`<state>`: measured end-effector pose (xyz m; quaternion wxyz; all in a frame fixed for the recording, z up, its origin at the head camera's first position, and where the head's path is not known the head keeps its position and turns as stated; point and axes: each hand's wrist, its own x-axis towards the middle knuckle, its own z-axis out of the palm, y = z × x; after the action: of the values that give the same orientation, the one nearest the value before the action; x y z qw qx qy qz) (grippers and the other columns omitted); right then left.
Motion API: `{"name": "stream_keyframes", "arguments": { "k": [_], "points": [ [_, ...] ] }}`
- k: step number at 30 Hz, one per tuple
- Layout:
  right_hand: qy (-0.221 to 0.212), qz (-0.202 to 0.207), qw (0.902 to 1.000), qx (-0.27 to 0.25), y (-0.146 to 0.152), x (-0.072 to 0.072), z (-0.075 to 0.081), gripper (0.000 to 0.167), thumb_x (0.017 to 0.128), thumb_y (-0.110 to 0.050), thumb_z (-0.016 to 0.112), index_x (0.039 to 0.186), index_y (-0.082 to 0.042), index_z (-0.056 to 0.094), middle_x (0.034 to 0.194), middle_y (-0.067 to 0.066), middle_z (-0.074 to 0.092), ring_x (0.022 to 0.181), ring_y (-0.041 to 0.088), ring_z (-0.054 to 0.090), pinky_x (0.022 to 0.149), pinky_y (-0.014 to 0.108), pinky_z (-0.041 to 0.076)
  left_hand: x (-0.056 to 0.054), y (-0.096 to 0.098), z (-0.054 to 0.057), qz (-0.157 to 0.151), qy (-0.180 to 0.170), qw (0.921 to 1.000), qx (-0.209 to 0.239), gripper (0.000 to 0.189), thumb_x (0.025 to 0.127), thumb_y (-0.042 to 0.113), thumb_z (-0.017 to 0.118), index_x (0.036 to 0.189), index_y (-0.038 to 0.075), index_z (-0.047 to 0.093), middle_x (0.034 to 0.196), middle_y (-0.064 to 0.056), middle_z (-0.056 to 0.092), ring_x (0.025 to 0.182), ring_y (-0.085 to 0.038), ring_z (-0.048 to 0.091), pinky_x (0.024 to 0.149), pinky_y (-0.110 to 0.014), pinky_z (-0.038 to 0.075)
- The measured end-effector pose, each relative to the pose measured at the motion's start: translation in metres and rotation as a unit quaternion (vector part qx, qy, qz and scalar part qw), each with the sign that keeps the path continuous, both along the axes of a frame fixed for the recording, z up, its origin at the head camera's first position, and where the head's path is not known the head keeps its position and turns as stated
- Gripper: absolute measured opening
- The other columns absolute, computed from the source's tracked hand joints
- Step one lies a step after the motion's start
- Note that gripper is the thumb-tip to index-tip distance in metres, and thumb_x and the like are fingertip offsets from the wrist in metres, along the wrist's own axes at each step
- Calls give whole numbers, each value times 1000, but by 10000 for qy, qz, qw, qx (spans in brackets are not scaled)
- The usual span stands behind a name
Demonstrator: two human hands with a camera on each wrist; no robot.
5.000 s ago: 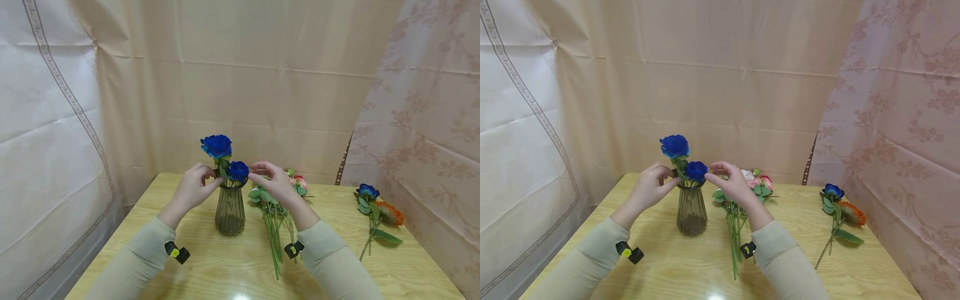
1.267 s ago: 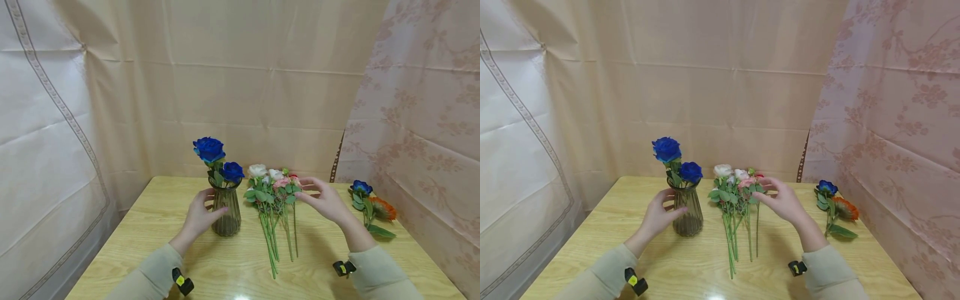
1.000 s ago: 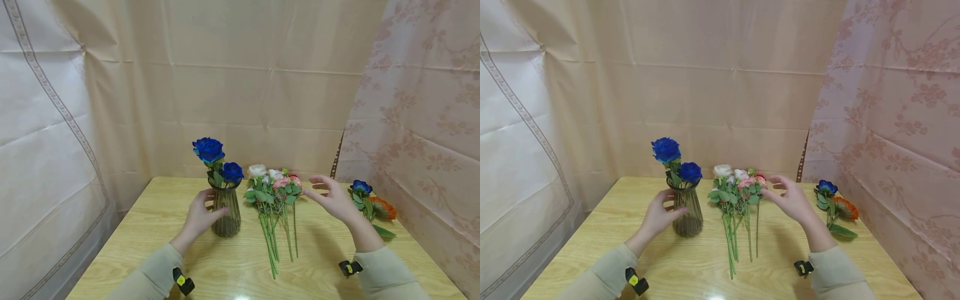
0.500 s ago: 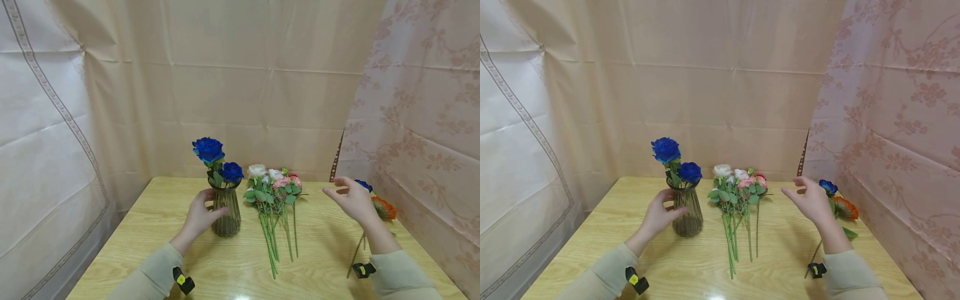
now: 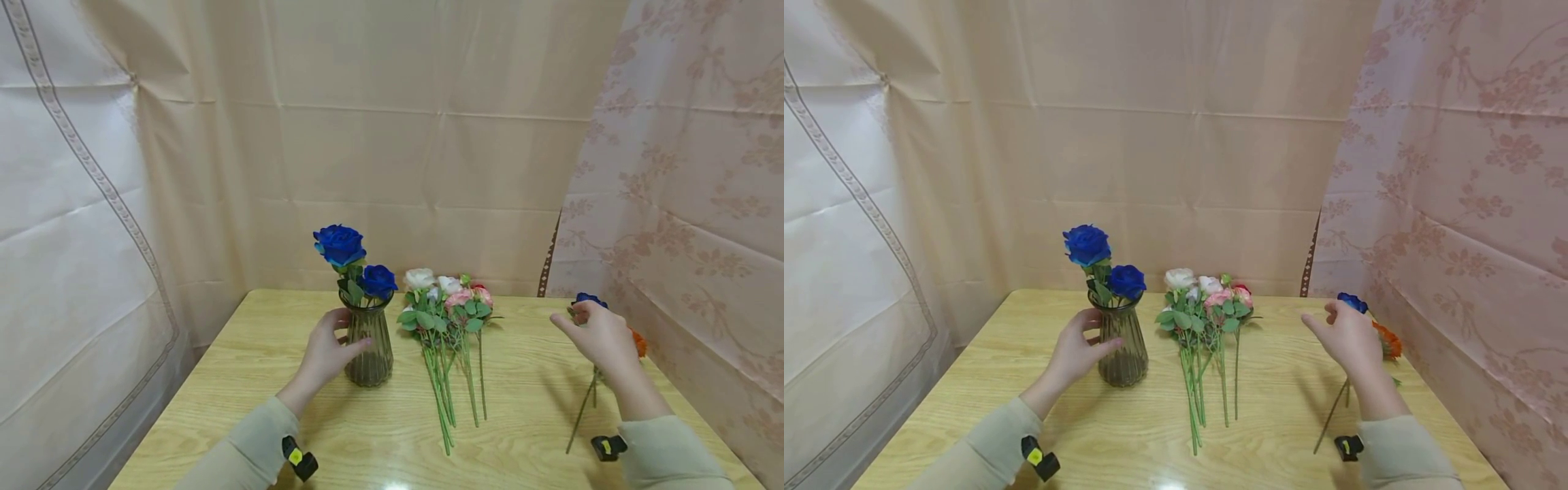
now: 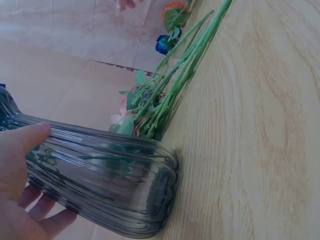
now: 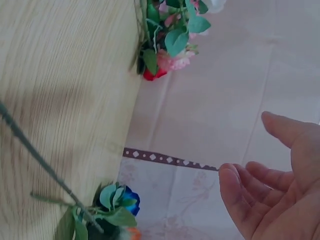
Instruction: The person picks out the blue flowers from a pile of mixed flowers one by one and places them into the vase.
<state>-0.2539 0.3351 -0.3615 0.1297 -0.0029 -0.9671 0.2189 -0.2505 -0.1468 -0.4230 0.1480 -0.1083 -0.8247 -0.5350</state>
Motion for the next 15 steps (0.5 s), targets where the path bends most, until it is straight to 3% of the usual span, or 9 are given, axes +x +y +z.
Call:
{"name": "stream_keyframes", "arguments": {
  "k": [4, 9, 12, 15],
  "points": [
    [-287, -53, 9992, 285, 8, 3, 1, 89, 95, -72, 51, 130, 10, 55, 114, 29, 65, 91, 44, 65, 56, 45, 53, 0, 0, 0, -3, -28, 10000, -18, 65, 82, 21, 88, 136, 5, 55, 131, -9, 58, 117, -31, 57, 92, -49, 57],
    [-688, -102, 9959, 586, 17, 6, 0, 91, 95, -70, 52, 127, 14, 57, 118, 35, 62, 77, 37, 64, 49, 37, 47, 0, -1, 0, -15, -59, 10000, -15, 65, 82, 21, 88, 136, 5, 55, 131, -10, 58, 117, -31, 57, 92, -49, 57],
    [-882, -134, 9936, 691, 20, 7, -4, 73, 96, -63, 57, 93, 9, 65, 83, 25, 65, 59, 24, 52, 47, 32, 38, 0, -1, 1, -31, -83, 10000, -14, 66, 82, 22, 88, 136, 5, 55, 131, -10, 58, 117, -31, 57, 92, -49, 57],
    [-1086, -91, 9915, 709, 23, 9, -8, 56, 97, -54, 62, 64, -9, 53, 56, 3, 46, 52, 17, 41, 47, 31, 34, 0, -1, 1, -49, -81, 10000, -6, 66, 82, 22, 89, 136, 5, 55, 132, -10, 58, 117, -31, 57, 93, -49, 57]
  ]
}}
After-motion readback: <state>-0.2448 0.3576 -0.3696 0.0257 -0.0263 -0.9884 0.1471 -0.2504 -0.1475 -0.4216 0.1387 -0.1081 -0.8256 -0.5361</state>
